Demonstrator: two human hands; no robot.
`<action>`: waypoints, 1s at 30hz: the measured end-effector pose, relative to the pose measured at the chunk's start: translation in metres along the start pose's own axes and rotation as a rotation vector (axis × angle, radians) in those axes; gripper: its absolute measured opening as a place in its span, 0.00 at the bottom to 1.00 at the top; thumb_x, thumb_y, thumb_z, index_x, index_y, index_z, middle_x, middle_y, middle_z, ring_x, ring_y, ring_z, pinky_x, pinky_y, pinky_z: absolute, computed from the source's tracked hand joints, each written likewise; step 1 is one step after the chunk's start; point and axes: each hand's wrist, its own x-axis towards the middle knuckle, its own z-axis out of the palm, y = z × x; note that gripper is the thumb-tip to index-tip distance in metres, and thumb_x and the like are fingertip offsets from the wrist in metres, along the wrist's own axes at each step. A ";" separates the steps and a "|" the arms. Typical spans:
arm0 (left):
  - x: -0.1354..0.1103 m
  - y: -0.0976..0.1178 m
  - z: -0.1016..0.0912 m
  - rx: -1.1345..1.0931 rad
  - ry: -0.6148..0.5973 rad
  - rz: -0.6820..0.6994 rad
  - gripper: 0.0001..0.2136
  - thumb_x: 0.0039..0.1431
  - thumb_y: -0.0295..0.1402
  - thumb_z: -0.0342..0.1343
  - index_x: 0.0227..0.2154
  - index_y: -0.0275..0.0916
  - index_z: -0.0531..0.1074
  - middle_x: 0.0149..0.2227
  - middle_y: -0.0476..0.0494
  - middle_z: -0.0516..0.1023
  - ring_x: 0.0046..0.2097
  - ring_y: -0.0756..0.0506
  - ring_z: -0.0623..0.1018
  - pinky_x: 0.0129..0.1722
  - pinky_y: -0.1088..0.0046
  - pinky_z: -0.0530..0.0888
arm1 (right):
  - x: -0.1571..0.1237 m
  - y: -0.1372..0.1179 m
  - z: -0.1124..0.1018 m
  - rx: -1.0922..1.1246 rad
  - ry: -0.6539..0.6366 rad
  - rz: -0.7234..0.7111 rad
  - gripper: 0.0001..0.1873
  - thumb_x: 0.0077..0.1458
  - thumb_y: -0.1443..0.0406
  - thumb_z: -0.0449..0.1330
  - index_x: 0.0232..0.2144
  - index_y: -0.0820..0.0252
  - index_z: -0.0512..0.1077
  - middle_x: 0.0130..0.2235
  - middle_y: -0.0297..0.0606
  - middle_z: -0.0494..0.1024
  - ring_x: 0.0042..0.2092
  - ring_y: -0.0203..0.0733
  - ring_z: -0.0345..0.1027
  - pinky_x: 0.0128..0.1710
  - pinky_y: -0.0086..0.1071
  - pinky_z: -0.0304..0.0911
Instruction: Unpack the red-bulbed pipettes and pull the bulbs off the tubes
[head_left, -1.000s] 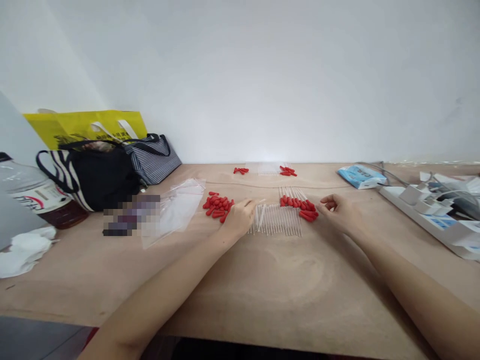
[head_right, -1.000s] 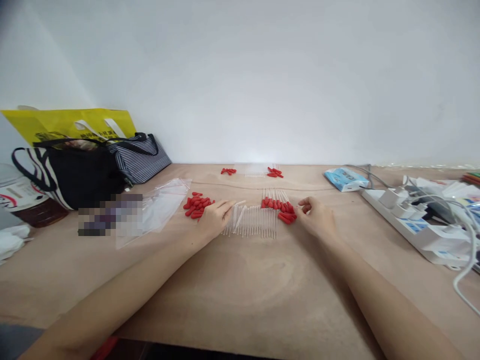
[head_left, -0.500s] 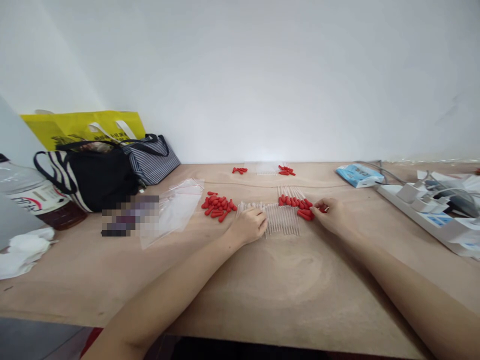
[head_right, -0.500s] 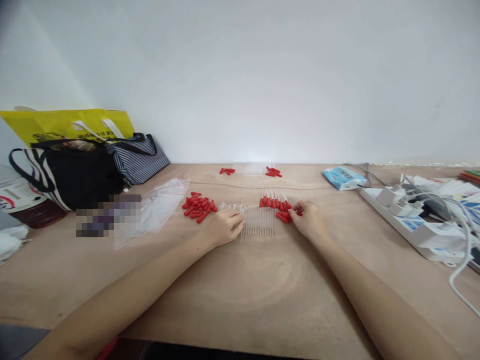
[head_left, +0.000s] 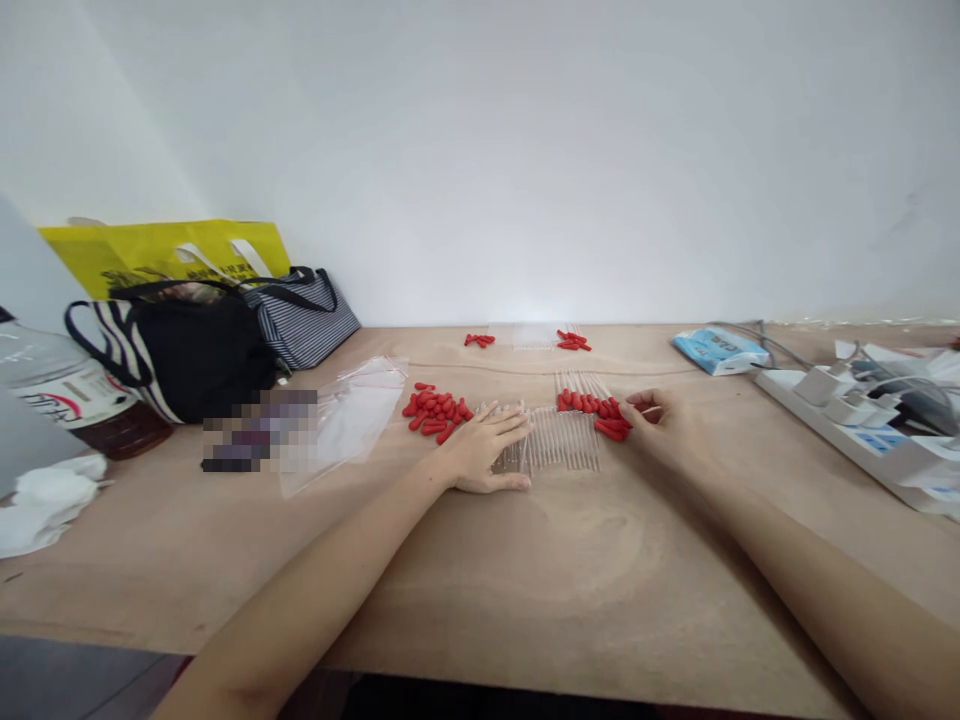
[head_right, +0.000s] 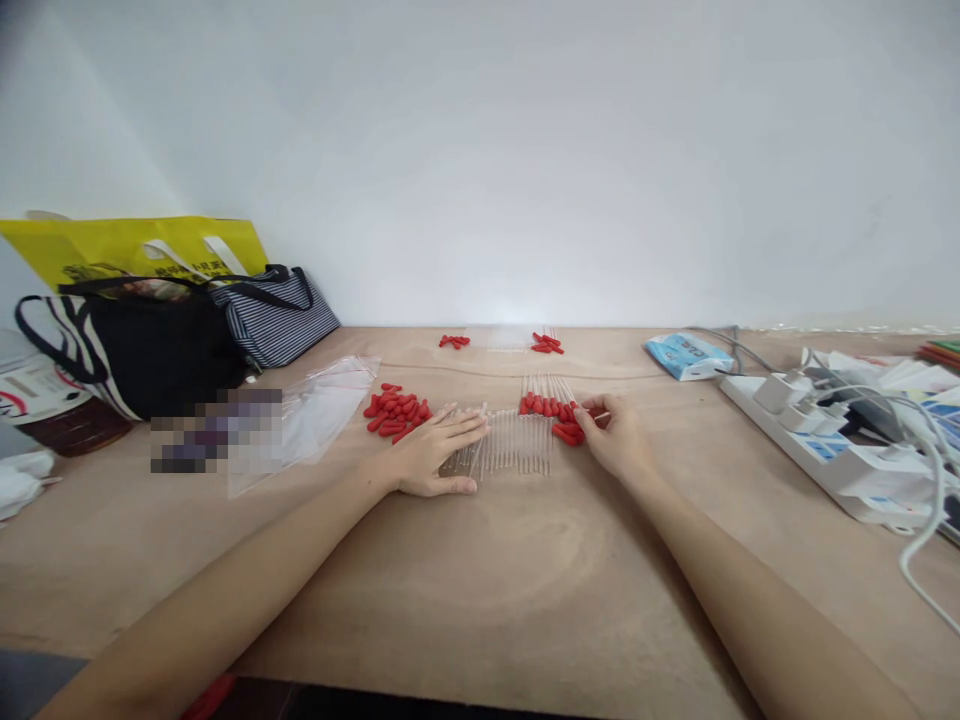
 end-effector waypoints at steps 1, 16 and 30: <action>0.000 -0.001 0.002 0.000 0.002 -0.011 0.30 0.50 0.49 0.51 0.54 0.39 0.58 0.56 0.38 0.61 0.58 0.42 0.58 0.57 0.56 0.51 | -0.001 0.000 0.001 -0.008 0.014 -0.002 0.14 0.46 0.55 0.54 0.28 0.61 0.69 0.24 0.37 0.73 0.23 0.36 0.63 0.21 0.28 0.56; 0.000 0.009 0.014 0.021 0.297 -0.021 0.22 0.49 0.47 0.54 0.43 0.38 0.69 0.46 0.39 0.71 0.50 0.41 0.68 0.51 0.59 0.62 | 0.025 0.024 0.000 -0.070 0.058 0.146 0.18 0.47 0.52 0.52 0.24 0.59 0.71 0.23 0.36 0.72 0.22 0.36 0.60 0.21 0.30 0.52; -0.002 0.010 0.016 0.037 0.295 -0.049 0.23 0.47 0.50 0.54 0.43 0.41 0.69 0.46 0.40 0.70 0.50 0.41 0.66 0.52 0.57 0.59 | 0.077 0.010 0.021 -0.427 -0.292 0.426 0.19 0.40 0.55 0.59 0.25 0.67 0.73 0.31 0.47 0.74 0.31 0.44 0.67 0.24 0.30 0.56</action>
